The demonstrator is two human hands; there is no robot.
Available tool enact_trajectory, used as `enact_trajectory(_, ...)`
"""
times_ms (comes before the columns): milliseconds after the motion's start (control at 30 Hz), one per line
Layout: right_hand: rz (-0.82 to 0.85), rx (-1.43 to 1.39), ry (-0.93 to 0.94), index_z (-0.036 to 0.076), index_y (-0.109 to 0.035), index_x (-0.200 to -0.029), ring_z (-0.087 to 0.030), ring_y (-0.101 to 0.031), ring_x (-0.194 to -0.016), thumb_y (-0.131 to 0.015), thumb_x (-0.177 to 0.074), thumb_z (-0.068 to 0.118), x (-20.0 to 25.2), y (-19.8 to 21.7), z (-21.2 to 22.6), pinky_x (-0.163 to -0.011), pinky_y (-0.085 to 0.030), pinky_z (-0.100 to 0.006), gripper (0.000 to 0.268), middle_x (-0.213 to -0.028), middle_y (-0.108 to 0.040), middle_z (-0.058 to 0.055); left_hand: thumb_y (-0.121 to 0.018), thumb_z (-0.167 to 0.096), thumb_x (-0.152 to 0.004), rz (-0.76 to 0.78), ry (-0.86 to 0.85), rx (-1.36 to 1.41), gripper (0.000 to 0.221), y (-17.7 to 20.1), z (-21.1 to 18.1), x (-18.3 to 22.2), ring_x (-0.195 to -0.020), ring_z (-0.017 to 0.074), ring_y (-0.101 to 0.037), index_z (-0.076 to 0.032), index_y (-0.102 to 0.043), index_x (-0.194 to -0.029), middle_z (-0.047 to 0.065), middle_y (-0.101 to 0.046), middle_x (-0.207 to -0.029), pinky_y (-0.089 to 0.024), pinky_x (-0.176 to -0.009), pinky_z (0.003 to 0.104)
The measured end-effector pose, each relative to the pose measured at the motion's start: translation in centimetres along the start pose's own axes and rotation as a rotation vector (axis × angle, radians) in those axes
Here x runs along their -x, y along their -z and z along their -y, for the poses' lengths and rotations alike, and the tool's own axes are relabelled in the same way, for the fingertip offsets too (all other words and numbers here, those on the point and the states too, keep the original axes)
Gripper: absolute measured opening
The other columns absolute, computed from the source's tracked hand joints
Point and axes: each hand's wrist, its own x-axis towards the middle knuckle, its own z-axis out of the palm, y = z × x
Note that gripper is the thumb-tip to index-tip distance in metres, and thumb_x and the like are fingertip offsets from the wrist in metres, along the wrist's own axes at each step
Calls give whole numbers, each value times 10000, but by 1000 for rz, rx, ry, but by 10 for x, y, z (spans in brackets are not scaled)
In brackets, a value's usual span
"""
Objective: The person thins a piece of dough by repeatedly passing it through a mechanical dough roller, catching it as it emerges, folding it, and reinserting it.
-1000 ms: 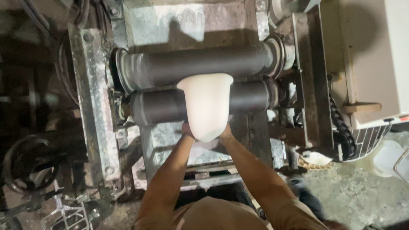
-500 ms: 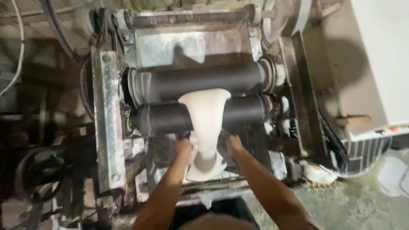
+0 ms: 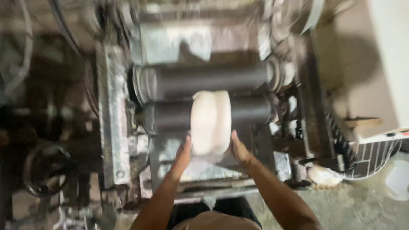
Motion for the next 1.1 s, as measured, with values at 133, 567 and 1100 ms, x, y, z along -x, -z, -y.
enact_trajectory(133,-9,314,183,-53,-554,-1464,-297,-575,-1276,-503,-1041,440,24,-21,54,-1119,-434,-417,652,-1413,-632,-211,-499,-571,-1013,-28,74,-262,637,21,-139,22,-1144,347,-705,-7,-717,-1213,223,-758,-1158,-521,-981,405)
enact_trajectory(567,-73,613,183,77,-108,-1595,-285,-84,-1518,-870,-790,281,67,8,26,-1188,-125,-458,1127,-1644,-94,-177,-876,-395,-935,-4,-157,-299,992,45,-115,57,-1392,462,-319,168,-280,-1493,387,-305,-1513,-336,-1077,485)
enact_trajectory(1100,-407,541,363,-64,-732,-1144,-174,-661,-950,-744,-957,357,20,-36,88,-856,-542,-317,460,-1042,-757,-114,-653,-623,-964,-267,378,141,807,11,-219,7,-1151,306,-665,80,-622,-1359,224,-677,-1313,-517,-977,404)
